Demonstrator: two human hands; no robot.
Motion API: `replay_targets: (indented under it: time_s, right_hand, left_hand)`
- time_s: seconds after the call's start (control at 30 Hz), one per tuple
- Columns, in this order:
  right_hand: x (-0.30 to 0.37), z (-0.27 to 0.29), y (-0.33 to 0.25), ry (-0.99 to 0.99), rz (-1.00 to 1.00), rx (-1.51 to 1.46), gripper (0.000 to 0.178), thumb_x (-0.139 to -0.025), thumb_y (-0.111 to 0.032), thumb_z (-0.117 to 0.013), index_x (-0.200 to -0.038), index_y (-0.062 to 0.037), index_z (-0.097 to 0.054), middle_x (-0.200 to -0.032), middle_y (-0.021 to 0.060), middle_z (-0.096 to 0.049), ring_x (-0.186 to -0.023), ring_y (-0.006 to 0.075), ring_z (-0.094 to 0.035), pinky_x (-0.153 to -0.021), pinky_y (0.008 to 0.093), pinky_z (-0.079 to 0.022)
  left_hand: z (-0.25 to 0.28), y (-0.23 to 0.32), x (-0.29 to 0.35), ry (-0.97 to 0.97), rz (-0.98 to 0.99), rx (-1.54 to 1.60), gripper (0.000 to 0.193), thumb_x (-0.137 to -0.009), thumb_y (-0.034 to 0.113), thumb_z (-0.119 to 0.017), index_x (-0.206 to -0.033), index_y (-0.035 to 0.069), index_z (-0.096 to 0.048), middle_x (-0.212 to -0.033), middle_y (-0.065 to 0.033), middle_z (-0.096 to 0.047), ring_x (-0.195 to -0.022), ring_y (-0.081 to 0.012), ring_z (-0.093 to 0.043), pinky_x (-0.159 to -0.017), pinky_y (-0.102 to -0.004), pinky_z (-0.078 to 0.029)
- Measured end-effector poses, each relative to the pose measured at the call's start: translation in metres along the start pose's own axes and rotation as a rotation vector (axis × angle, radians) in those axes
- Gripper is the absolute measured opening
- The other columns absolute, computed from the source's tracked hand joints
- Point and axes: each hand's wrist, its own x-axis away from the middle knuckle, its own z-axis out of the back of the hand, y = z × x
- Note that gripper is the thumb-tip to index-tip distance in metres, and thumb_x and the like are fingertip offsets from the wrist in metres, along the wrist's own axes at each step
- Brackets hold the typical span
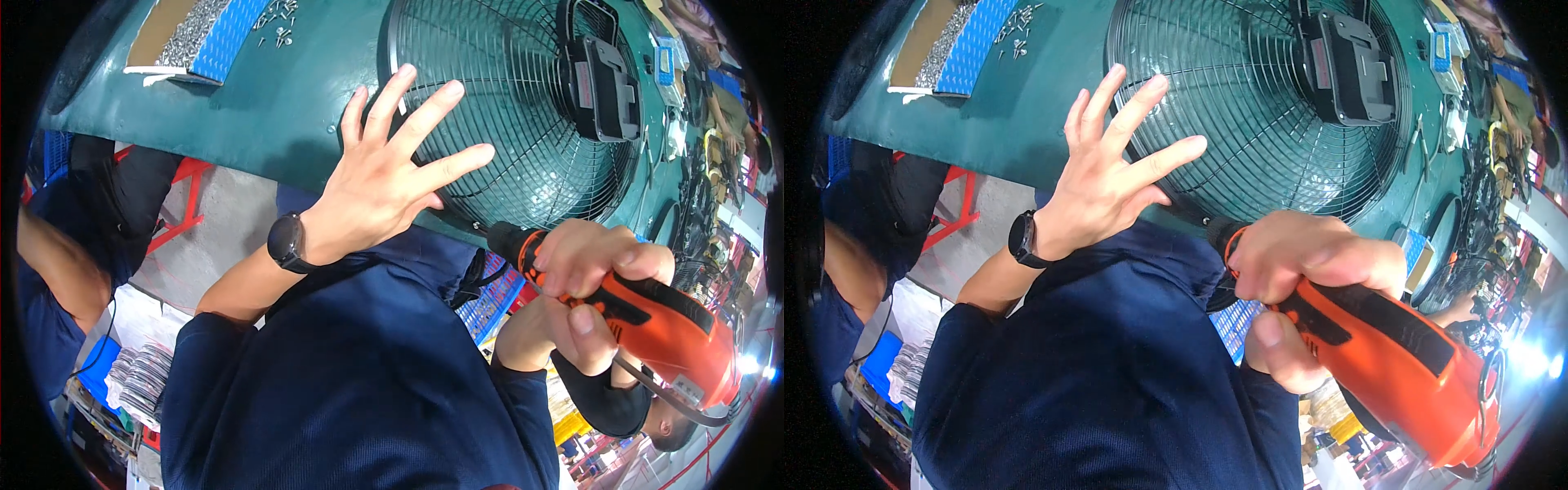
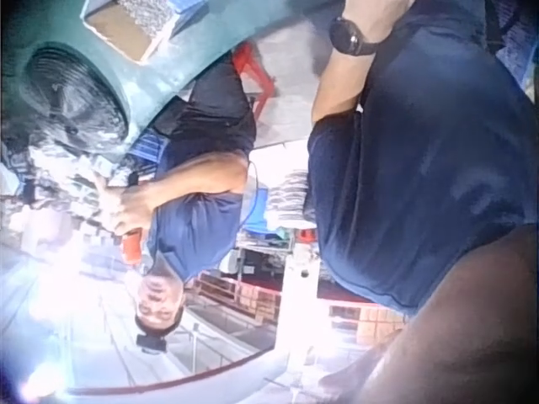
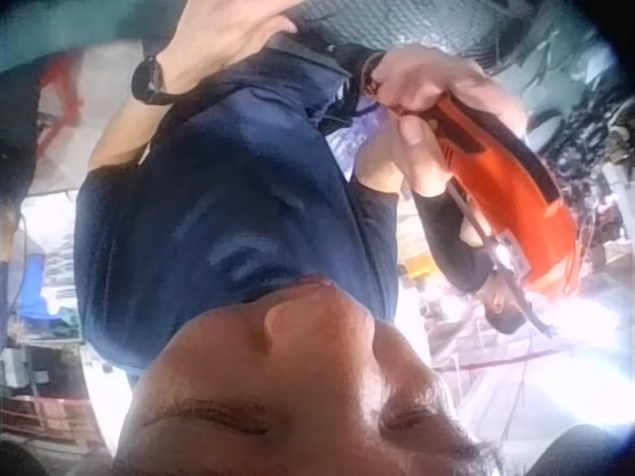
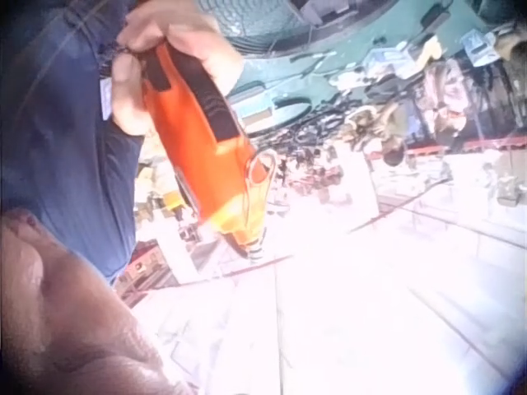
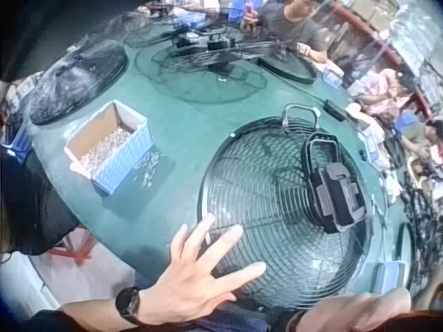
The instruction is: Assembling electric fan components and guards using a power screwdriver in a workshop setting.
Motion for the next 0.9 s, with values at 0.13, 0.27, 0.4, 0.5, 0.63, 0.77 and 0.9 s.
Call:
replay_targets:
  time_s: [0.13,0.27,0.4,0.5,0.63,0.77,0.9]
  right_hand:
    - [0.000,0.005,-0.003,-0.028,0.015,0.014,0.050,-0.061,-0.002,-0.064,-0.107,-0.0001,-0.043,-0.072,0.0125,-0.054,-0.050,0.0203,-0.052,-0.048,0.0357,-0.046]
    - [0.002,-0.002,-0.002,0.054,0.073,0.039,0.046,-0.062,-0.004,-0.064,-0.103,-0.0001,-0.044,-0.070,0.0122,-0.054,-0.046,0.0196,-0.051,-0.044,0.0340,-0.046]
    - [0.005,-0.001,-0.001,0.087,0.079,0.029,0.045,-0.062,-0.005,-0.064,-0.103,-0.0007,-0.045,-0.070,0.0111,-0.054,-0.046,0.0188,-0.050,-0.044,0.0338,-0.046]
    - [0.009,0.002,-0.001,0.147,0.053,0.054,0.045,-0.063,-0.007,-0.065,-0.103,-0.0027,-0.044,-0.071,0.0091,-0.054,-0.047,0.0183,-0.052,-0.045,0.0342,-0.048]
    - [0.003,0.009,-0.005,-0.109,-0.043,0.049,0.039,-0.068,-0.014,-0.061,-0.103,-0.0048,-0.046,-0.072,0.0039,-0.051,-0.052,0.0147,-0.051,-0.051,0.0319,-0.043]
    - [0.003,0.014,-0.007,-0.134,-0.001,0.050,0.038,-0.067,-0.014,-0.062,-0.100,-0.0064,-0.045,-0.071,0.0036,-0.052,-0.051,0.0150,-0.051,-0.050,0.0310,-0.043]
    - [-0.003,0.012,-0.002,-0.157,-0.046,0.048,0.037,-0.066,-0.014,-0.062,-0.098,-0.0075,-0.045,-0.069,0.0032,-0.052,-0.051,0.0150,-0.052,-0.049,0.0318,-0.044]
  left_hand:
    - [0.001,-0.001,-0.001,-0.015,0.004,0.028,0.061,-0.062,0.024,-0.074,-0.120,0.034,-0.059,-0.148,-0.0105,-0.028,-0.134,-0.0411,-0.022,-0.102,-0.0609,-0.018]
    - [0.000,-0.001,0.000,-0.006,0.002,0.028,0.066,-0.058,0.022,-0.077,-0.120,0.036,-0.058,-0.148,-0.0100,-0.027,-0.134,-0.0406,-0.021,-0.101,-0.0610,-0.020]
    - [-0.004,-0.001,0.002,0.022,-0.008,0.028,0.070,-0.054,0.021,-0.078,-0.119,0.035,-0.059,-0.147,-0.0100,-0.029,-0.133,-0.0402,-0.021,-0.101,-0.0598,-0.022]
    - [-0.005,-0.001,0.004,0.038,-0.006,0.028,0.071,-0.051,0.021,-0.079,-0.119,0.035,-0.060,-0.146,-0.0104,-0.030,-0.133,-0.0397,-0.022,-0.100,-0.0584,-0.024]
    - [-0.005,-0.002,0.005,0.059,0.003,0.028,0.072,-0.048,0.020,-0.079,-0.116,0.034,-0.061,-0.145,-0.0106,-0.031,-0.132,-0.0392,-0.024,-0.101,-0.0571,-0.025]
    - [-0.007,0.001,-0.002,0.078,-0.022,0.029,0.071,-0.047,0.021,-0.079,-0.114,0.033,-0.063,-0.144,-0.0104,-0.033,-0.132,-0.0388,-0.025,-0.101,-0.0558,-0.026]
    - [-0.007,-0.003,0.003,0.062,0.003,0.020,0.069,-0.048,0.021,-0.079,-0.114,0.033,-0.063,-0.144,-0.0105,-0.033,-0.132,-0.0387,-0.025,-0.102,-0.0544,-0.026]
